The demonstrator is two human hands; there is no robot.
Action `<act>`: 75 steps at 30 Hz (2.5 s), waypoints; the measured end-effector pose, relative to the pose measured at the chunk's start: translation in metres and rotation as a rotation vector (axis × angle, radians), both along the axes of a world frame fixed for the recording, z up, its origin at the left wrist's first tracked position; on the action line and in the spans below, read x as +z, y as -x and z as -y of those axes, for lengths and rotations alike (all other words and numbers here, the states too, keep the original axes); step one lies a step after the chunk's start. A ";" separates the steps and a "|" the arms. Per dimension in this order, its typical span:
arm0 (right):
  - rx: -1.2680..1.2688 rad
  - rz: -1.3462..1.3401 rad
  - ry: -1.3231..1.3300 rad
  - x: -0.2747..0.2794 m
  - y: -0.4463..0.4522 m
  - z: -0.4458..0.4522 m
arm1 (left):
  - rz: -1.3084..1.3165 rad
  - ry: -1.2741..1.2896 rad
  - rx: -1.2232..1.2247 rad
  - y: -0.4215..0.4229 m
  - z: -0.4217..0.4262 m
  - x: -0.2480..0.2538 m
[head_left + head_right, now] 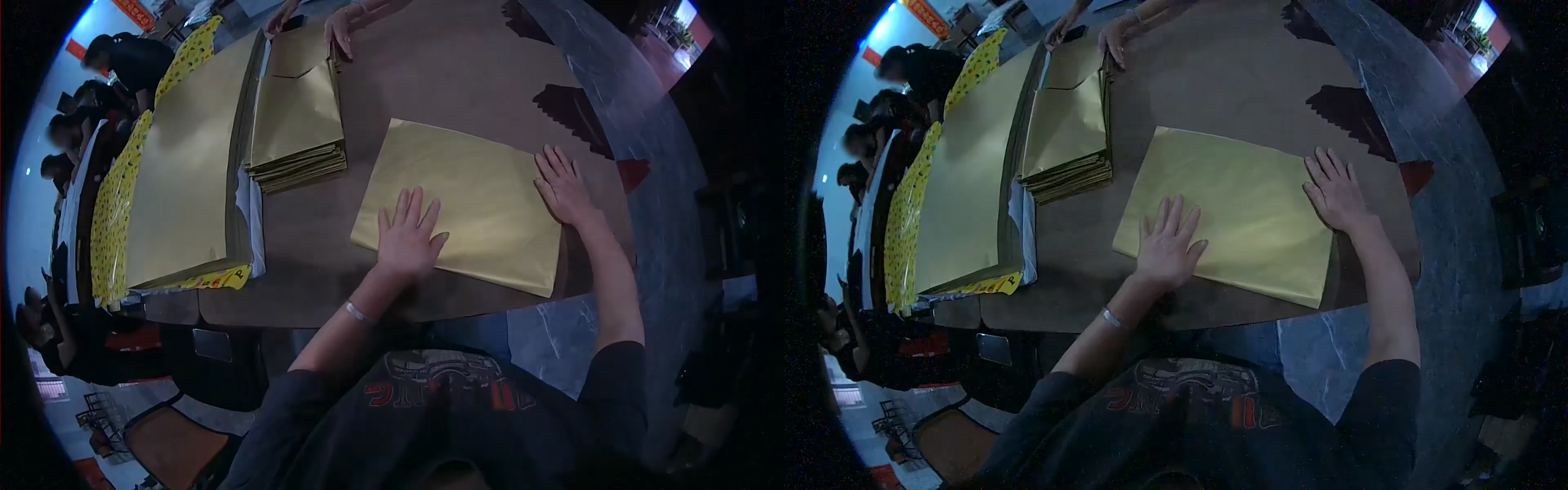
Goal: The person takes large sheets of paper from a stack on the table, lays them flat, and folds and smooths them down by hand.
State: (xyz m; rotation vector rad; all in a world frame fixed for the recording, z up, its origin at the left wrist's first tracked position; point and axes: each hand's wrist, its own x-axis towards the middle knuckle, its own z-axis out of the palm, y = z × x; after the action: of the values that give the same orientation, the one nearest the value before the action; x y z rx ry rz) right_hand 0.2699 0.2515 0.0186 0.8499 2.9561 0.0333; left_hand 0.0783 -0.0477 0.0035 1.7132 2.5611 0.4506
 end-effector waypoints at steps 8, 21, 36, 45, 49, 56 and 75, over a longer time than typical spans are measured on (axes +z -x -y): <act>0.044 0.111 -0.063 0.030 0.024 0.031 | -0.064 0.133 0.060 0.049 0.060 0.009; 0.785 -0.103 0.200 -0.002 0.095 0.213 | 0.023 0.094 0.043 0.055 0.063 0.007; 0.313 -0.083 0.223 0.010 -0.089 0.194 | -0.080 0.178 0.043 0.053 0.060 0.012; -0.111 -0.137 0.139 0.042 -0.136 0.189 | -0.030 0.166 0.026 0.034 0.038 0.047; -0.071 -0.461 0.190 0.048 -0.052 0.182 | 0.063 0.039 -0.131 -0.003 0.005 0.051; 0.148 -0.589 0.382 0.006 0.098 0.221 | 0.213 -0.050 -0.380 -0.020 -0.005 -0.016; -0.312 -0.174 0.122 0.000 0.043 0.086 | -0.089 0.019 -0.319 0.094 -0.036 0.016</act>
State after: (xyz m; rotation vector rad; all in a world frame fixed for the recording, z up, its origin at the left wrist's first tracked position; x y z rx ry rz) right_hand 0.2271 0.1655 0.0184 1.3447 2.9006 -0.2458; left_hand -0.0154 -0.0117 0.0197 2.1279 2.2718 0.3385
